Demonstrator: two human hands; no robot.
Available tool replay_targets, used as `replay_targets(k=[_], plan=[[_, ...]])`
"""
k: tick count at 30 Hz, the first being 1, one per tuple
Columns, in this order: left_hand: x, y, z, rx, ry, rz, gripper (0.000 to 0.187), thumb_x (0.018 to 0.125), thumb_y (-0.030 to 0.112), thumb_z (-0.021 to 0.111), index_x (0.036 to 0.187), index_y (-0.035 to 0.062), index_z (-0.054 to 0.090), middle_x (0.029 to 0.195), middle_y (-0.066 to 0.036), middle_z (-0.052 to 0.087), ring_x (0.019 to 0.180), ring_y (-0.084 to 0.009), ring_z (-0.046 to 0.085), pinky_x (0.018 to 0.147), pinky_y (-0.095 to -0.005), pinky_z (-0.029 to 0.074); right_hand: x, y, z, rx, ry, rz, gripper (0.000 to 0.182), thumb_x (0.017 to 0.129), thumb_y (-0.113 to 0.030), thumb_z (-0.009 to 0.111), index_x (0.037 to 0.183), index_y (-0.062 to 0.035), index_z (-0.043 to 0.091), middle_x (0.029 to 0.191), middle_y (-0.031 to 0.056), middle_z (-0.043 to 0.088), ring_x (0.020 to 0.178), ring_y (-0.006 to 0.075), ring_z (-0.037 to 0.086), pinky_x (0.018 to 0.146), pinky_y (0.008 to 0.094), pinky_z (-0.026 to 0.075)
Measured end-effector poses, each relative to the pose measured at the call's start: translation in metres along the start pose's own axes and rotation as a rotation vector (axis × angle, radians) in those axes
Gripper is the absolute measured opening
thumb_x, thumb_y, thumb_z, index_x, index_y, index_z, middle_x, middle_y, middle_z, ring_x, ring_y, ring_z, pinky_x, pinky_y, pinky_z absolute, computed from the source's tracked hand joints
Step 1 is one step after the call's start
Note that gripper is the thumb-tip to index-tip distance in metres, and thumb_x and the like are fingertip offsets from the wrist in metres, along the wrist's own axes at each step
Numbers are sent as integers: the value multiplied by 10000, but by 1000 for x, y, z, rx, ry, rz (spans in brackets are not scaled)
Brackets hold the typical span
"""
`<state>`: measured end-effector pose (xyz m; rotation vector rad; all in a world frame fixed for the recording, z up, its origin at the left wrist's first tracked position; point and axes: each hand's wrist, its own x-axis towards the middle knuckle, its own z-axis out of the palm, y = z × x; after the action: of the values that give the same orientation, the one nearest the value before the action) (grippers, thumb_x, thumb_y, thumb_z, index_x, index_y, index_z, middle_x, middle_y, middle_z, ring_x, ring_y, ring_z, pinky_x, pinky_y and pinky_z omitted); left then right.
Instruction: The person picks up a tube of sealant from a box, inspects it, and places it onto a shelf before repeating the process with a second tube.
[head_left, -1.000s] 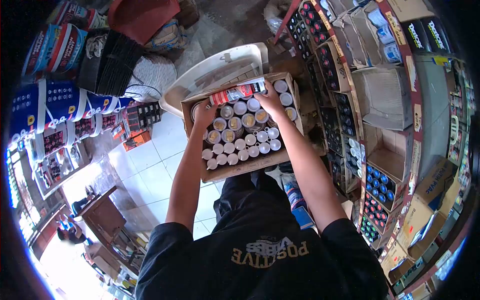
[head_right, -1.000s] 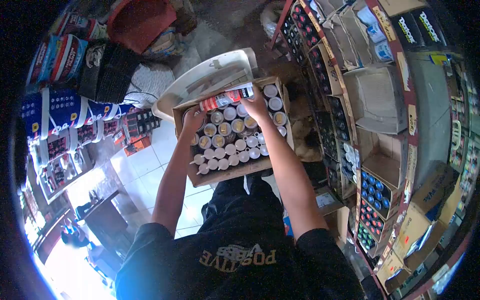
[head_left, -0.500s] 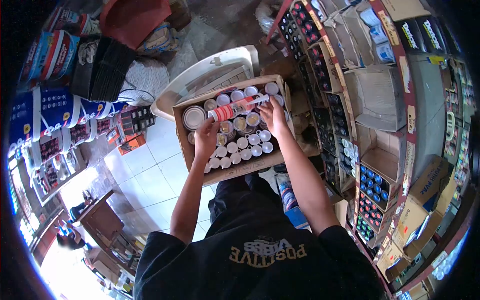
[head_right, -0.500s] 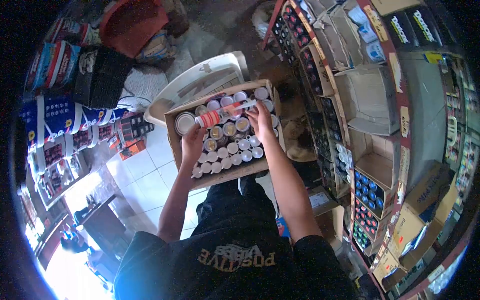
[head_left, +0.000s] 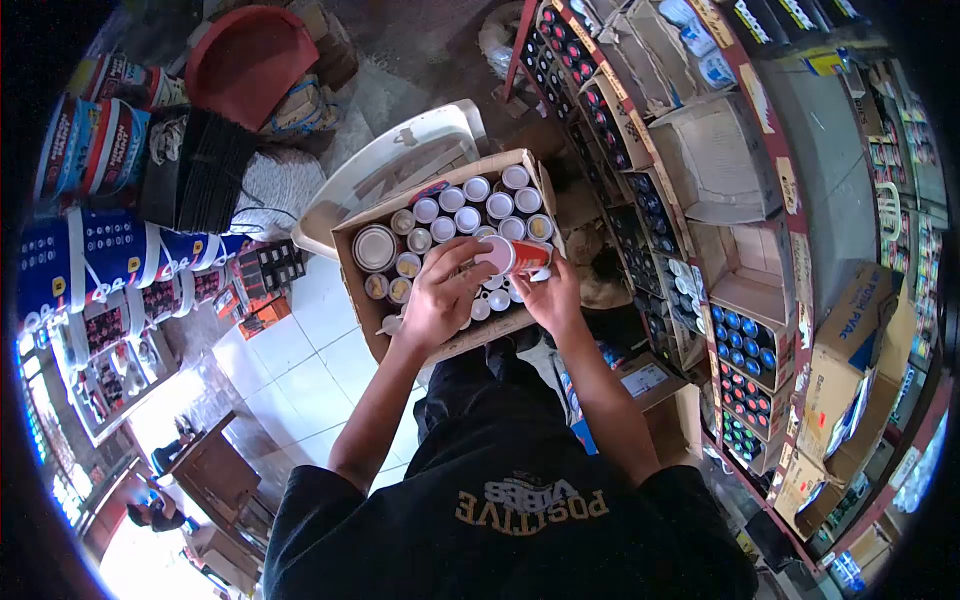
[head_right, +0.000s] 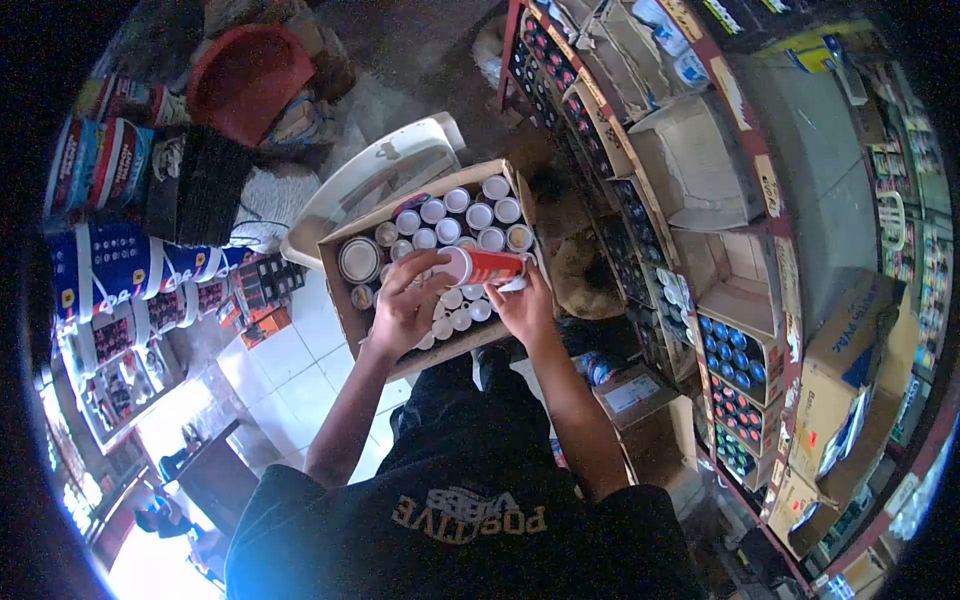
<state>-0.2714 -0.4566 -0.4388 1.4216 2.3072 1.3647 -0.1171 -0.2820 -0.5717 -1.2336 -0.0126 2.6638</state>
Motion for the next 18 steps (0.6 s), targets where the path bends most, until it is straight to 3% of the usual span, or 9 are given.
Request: replay_targets(k=[2,4,6,11,13,16,18], plan=[[2,13,1,1,-2,46,347,772,-99,700,1071,67,755,1304,-138,638,1220,-356,626,948,-437,575,-16,-1,-1,30,-65,-7,350,1068,-377,548,1274,-99,603,1245,110,678,1153,270,653,1046,496,526],[2,28,6,-210,77,0,357,787,-159,680,1064,57,745,1411,-180,536,1297,-373,586,1002,-440,576,-34,-4,3,49,-89,-17,350,1079,-360,524,1299,-96,589,1269,115,668,1174,279,646,1052,501,522],[5,42,7,-258,61,37,363,801,-180,659,1067,55,739,1422,-190,511,1307,-375,578,1022,-440,570,-52,-7,6,92,-134,-29,364,1101,-307,463,1348,-52,545,1334,155,631,1218,304,630,1052,506,522],[11,80,12,-381,-21,87,346,841,-208,592,1072,21,710,1407,-203,491,1312,-384,574,1024,-450,565,-83,-17,-5,142,-320,-91,376,1096,-280,466,1311,22,527,1308,203,626,1211,303,628,1053,490,519],[11,93,17,-387,-53,102,293,846,-165,620,1069,6,703,1412,-215,502,1288,-390,594,1020,-445,563,-95,-20,-13,115,-253,-206,355,1096,-278,470,1295,8,536,1297,189,634,1199,293,631,1060,479,509],[15,116,22,-366,-171,118,244,833,-13,751,1073,18,721,1413,-219,550,1240,-371,633,992,-437,572,-119,-25,-29,149,-286,-290,329,1098,-277,468,1255,-3,562,1272,173,648,1188,280,634,1068,462,496],[19,131,25,-305,-214,187,254,823,13,781,1071,24,726,1407,-208,561,1227,-371,639,981,-434,572,-136,-29,-41,173,-310,-326,312,1096,-261,468,1244,-8,573,1257,163,658,1189,276,634,1069,454,492]])
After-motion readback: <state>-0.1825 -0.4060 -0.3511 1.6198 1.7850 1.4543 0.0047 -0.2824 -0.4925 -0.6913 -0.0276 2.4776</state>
